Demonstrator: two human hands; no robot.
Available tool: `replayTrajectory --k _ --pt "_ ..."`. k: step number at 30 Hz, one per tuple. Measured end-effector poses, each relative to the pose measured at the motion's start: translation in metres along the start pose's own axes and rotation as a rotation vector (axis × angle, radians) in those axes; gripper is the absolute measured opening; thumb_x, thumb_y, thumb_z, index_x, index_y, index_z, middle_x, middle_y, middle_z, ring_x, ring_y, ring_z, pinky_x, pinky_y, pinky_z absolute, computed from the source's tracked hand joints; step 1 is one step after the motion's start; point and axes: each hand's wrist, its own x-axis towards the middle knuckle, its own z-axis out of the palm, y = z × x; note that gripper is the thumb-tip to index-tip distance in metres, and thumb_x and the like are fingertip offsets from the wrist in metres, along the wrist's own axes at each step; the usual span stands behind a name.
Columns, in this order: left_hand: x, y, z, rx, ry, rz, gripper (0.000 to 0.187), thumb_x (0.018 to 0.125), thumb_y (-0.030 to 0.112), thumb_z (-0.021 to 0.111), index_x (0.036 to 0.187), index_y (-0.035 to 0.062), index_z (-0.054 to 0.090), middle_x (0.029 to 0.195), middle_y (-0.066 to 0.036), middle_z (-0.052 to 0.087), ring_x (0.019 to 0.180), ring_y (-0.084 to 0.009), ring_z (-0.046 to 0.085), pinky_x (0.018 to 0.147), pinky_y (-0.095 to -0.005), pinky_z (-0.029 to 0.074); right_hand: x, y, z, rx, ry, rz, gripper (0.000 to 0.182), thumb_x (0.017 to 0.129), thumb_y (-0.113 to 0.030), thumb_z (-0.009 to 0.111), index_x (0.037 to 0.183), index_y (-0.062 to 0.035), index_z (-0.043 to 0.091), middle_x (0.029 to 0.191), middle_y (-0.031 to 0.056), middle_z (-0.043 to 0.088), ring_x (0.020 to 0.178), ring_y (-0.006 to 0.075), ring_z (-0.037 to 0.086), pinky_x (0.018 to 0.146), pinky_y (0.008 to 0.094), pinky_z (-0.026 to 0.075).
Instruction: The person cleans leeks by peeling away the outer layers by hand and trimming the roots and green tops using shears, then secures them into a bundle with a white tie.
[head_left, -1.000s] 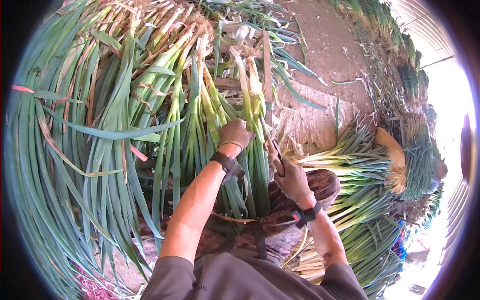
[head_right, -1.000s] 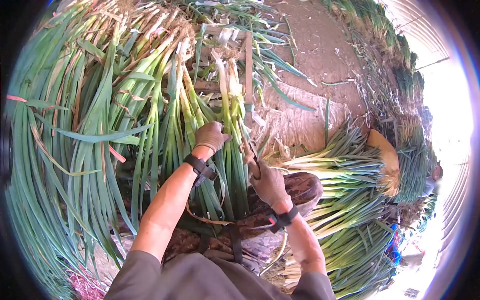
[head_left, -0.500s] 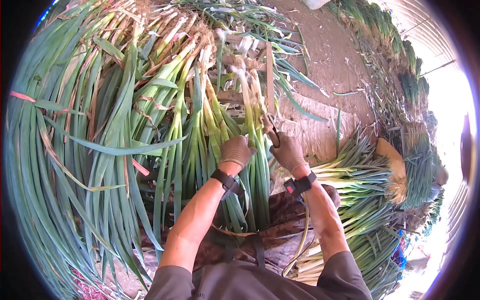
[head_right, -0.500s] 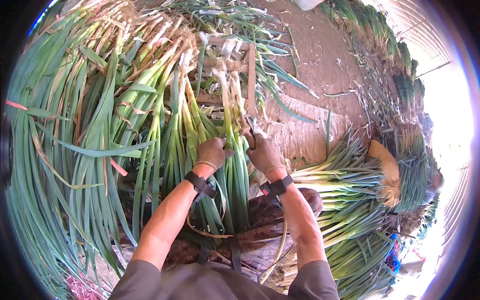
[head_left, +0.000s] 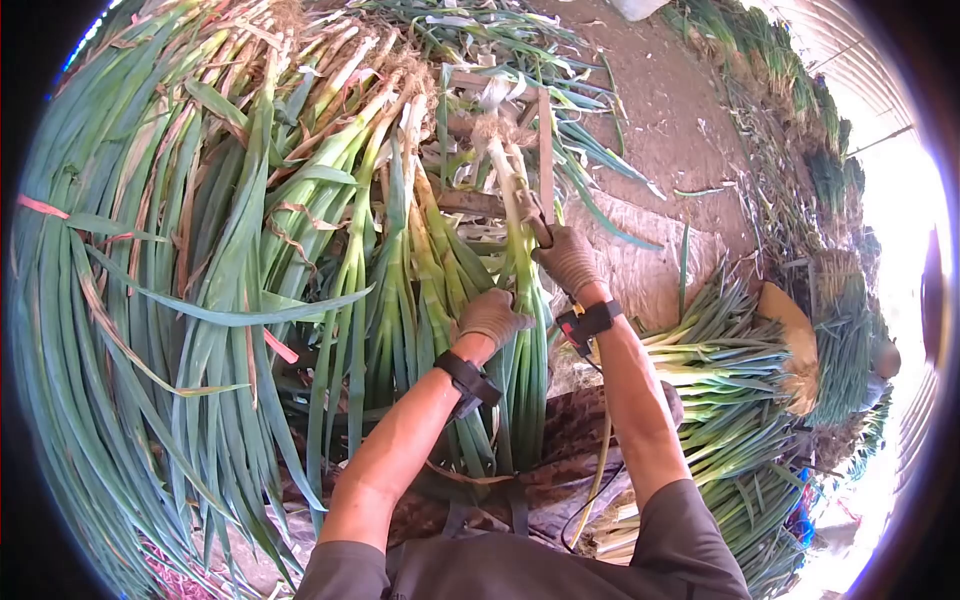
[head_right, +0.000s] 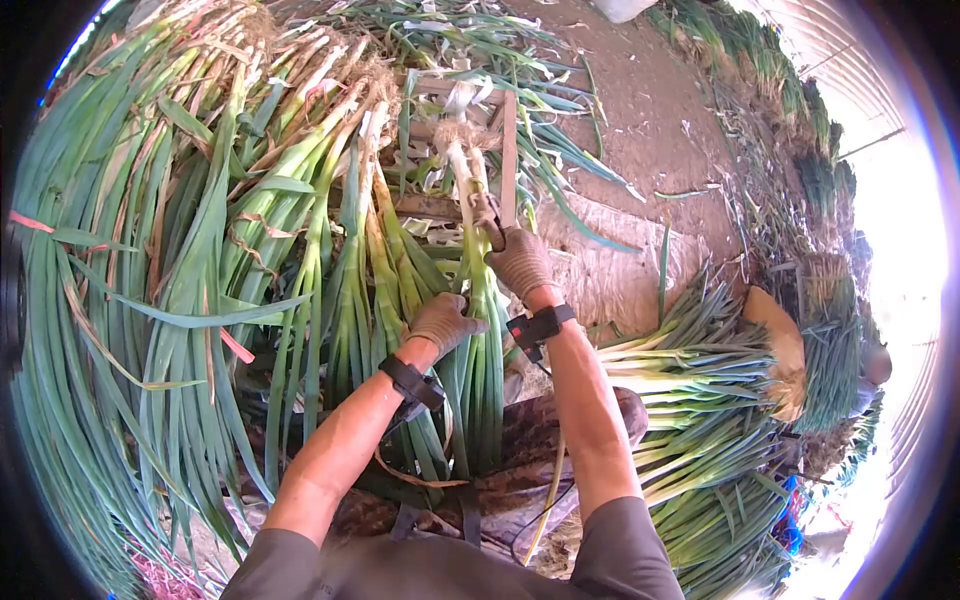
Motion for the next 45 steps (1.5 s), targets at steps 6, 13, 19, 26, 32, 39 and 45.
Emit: replayTrajectory --k 6,13,19,26,32,39,45 --pt "-0.020 0.001 0.020 0.095 0.139 0.120 0.058 0.078 0.047 0.080 0.110 0.0010 0.066 0.111 -0.025 0.068 0.106 -0.0371 0.067 0.090 -0.0477 0.053 -0.052 0.008 -0.032 0.056 -0.084 -0.022 0.031 0.076 -0.023 0.073 0.090 0.0041 0.067 0.074 0.0252 0.065 0.069 0.0363 0.064 0.068 0.0459 0.050" --pt "-0.028 0.019 0.038 -0.045 0.097 -0.007 0.059 0.072 0.036 0.086 0.108 -0.0033 0.061 0.101 -0.025 0.070 0.097 -0.0386 0.070 0.086 -0.0462 0.055 -0.158 0.023 -0.051 0.152 -0.114 0.050 0.032 0.080 -0.022 0.075 0.092 0.0058 0.064 0.068 0.0115 0.058 0.064 0.0181 0.053 0.065 0.0382 0.048" --pt "-0.016 -0.013 0.065 -0.563 0.078 0.048 0.065 0.066 0.025 0.088 0.114 -0.0079 0.060 0.101 -0.023 0.071 0.095 -0.0315 0.070 0.088 -0.0372 0.053 -0.226 0.010 -0.070 0.308 -0.136 0.063 0.032 0.081 -0.019 0.073 0.099 0.0063 0.065 0.075 0.0211 0.063 0.066 0.0268 0.060 0.069 0.0391 0.051" --pt "-0.065 0.005 0.019 -0.902 -0.085 0.133 0.056 0.070 0.010 0.086 0.118 -0.0030 0.059 0.106 -0.006 0.067 0.096 -0.0165 0.063 0.092 -0.0293 0.050 -0.276 0.009 -0.088 0.416 -0.200 0.150 0.034 0.082 -0.015 0.072 0.108 0.0048 0.066 0.078 0.0153 0.064 0.074 0.0166 0.060 0.075 0.0349 0.052" --pt "-0.065 0.005 0.020 -0.972 -0.139 0.159 0.066 0.073 0.010 0.086 0.129 -0.0032 0.054 0.116 -0.008 0.064 0.105 -0.0171 0.060 0.098 -0.0295 0.047 -0.287 0.016 -0.106 0.323 -0.253 0.135 0.037 0.080 -0.014 0.074 0.112 0.0029 0.066 0.087 0.0175 0.070 0.081 0.0222 0.068 0.080 0.0360 0.054" --pt "-0.063 0.008 0.027 -0.901 -0.098 0.159 0.065 0.088 0.022 0.079 0.139 -0.0039 0.047 0.122 -0.008 0.063 0.109 -0.0160 0.059 0.100 -0.0296 0.046 -0.280 0.025 -0.107 0.342 -0.232 0.059 0.033 0.080 -0.015 0.073 0.107 0.0028 0.066 0.083 0.0168 0.068 0.075 0.0232 0.064 0.077 0.0372 0.052" --pt "-0.054 -0.006 0.041 -1.036 -0.130 0.077 0.059 0.098 0.037 0.066 0.139 -0.0008 0.047 0.116 -0.005 0.063 0.102 -0.0112 0.060 0.088 -0.0259 0.049 -0.255 0.007 -0.115 0.263 -0.221 0.095 0.029 0.083 -0.021 0.072 0.095 0.0031 0.063 0.075 0.0161 0.062 0.070 0.0227 0.058 0.070 0.0377 0.049"
